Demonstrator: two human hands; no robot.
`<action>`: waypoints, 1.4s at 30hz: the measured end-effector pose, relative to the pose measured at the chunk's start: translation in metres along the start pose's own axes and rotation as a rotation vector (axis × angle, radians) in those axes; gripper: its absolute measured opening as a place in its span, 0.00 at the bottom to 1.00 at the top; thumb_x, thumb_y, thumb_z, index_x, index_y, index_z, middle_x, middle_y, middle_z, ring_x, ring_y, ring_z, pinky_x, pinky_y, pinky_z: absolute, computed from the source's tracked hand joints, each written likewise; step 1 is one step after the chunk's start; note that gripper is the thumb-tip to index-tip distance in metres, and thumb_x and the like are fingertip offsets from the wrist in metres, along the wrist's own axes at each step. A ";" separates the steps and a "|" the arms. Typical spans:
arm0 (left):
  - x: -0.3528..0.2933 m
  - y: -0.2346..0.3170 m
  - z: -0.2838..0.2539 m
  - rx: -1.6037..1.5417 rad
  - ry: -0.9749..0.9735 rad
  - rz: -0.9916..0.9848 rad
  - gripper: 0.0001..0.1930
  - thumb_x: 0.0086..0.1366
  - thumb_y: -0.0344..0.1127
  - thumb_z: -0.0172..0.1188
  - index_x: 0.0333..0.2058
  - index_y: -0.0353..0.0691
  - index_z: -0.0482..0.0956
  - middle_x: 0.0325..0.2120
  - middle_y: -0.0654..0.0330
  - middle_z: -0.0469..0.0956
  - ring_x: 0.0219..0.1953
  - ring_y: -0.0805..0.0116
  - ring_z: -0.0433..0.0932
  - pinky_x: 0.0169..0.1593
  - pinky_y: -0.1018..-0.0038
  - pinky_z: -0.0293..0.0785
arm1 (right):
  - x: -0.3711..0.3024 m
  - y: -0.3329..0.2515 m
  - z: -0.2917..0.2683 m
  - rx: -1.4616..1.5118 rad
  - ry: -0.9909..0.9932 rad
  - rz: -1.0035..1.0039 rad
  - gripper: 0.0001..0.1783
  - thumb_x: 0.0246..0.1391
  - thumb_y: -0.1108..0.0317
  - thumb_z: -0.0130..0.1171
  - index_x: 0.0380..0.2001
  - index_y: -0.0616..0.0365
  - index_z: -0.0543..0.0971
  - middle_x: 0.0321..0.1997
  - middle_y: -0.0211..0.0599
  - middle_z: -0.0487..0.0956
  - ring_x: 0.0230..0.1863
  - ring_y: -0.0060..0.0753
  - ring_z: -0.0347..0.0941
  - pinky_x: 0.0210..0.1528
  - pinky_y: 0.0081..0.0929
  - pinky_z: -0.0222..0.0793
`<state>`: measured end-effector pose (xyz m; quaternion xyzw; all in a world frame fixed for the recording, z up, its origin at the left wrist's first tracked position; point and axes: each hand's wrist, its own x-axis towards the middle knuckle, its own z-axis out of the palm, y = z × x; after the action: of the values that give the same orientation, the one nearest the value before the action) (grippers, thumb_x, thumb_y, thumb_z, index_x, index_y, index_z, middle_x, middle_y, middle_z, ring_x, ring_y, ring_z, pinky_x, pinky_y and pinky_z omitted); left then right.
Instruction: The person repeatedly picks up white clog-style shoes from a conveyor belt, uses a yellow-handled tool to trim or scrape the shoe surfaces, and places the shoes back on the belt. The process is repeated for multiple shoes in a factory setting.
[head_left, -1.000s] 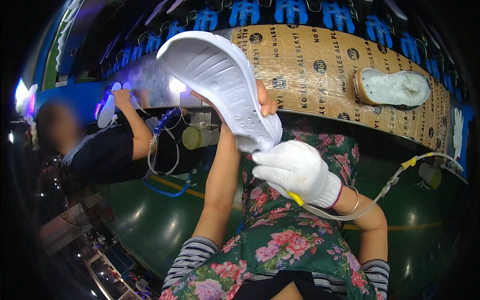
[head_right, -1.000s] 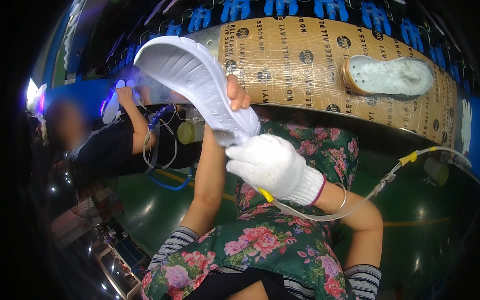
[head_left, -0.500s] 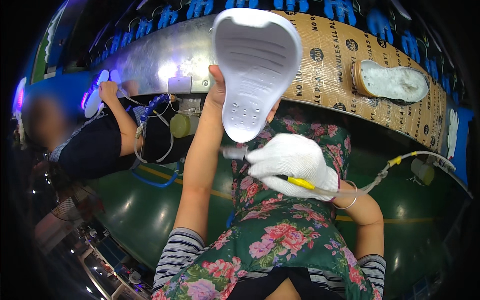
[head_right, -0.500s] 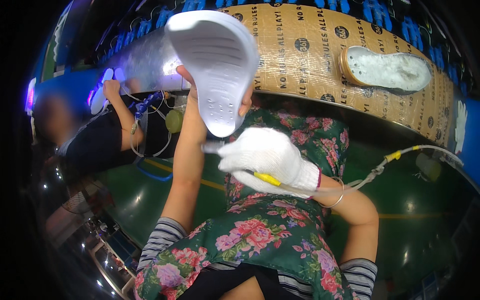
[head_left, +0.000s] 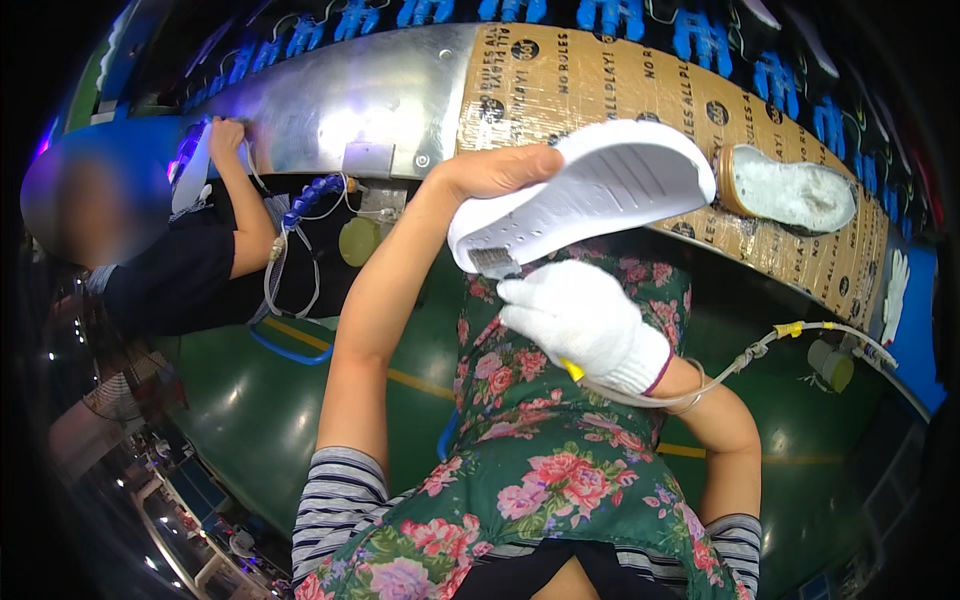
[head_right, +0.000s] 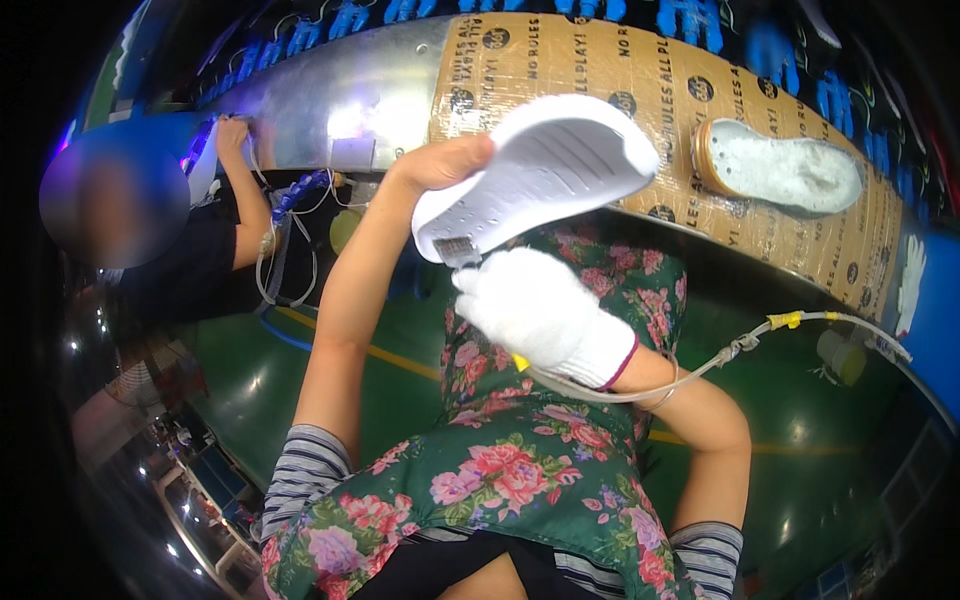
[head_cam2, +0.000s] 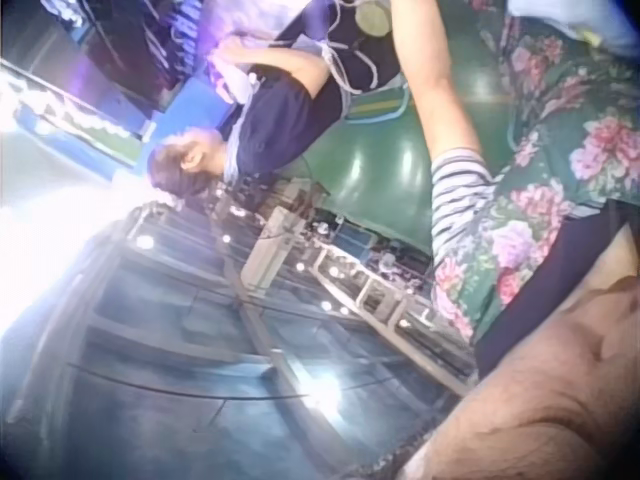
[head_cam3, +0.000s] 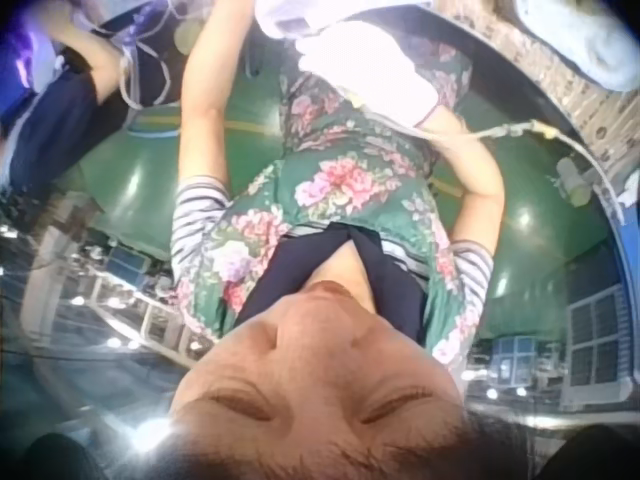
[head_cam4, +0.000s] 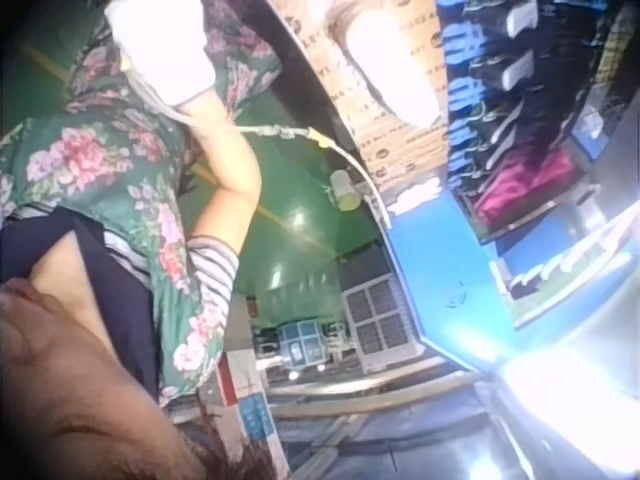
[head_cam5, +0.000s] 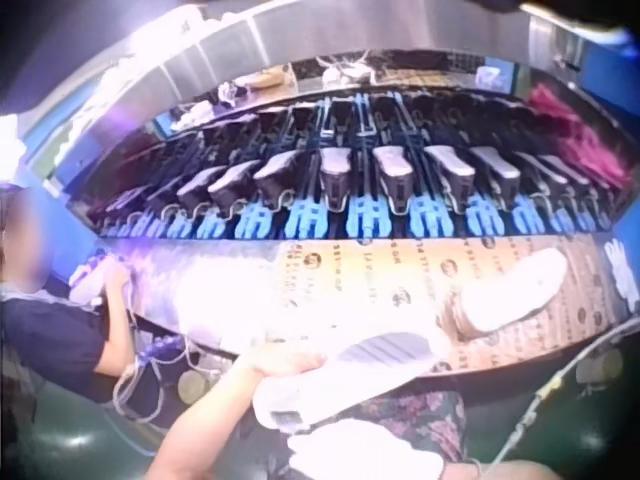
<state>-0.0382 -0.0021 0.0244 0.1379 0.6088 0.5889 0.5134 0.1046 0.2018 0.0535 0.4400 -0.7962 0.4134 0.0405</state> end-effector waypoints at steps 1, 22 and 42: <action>0.001 0.004 0.002 0.025 0.013 -0.044 0.45 0.70 0.73 0.52 0.64 0.33 0.74 0.55 0.54 0.81 0.55 0.66 0.78 0.58 0.71 0.77 | 0.002 -0.001 -0.005 0.061 -0.061 0.006 0.18 0.45 0.71 0.70 0.43 0.49 0.84 0.42 0.36 0.85 0.37 0.45 0.81 0.38 0.39 0.77; -0.018 -0.062 0.024 -0.822 0.538 0.889 0.40 0.76 0.65 0.39 0.75 0.43 0.56 0.72 0.47 0.62 0.73 0.45 0.62 0.74 0.40 0.57 | 0.005 0.014 -0.028 1.101 0.776 0.894 0.11 0.52 0.83 0.69 0.40 0.68 0.86 0.49 0.48 0.87 0.49 0.33 0.83 0.54 0.28 0.79; -0.005 -0.065 0.161 -1.334 0.250 0.656 0.48 0.68 0.77 0.46 0.76 0.50 0.56 0.72 0.53 0.64 0.72 0.50 0.66 0.74 0.49 0.62 | 0.041 0.001 -0.080 -0.166 0.518 0.040 0.19 0.40 0.77 0.74 0.40 0.55 0.88 0.46 0.46 0.88 0.41 0.47 0.86 0.43 0.37 0.81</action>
<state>0.1192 0.0690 0.0067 -0.0959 0.1046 0.9667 0.2132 0.0546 0.2298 0.1228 0.2991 -0.7989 0.4463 0.2705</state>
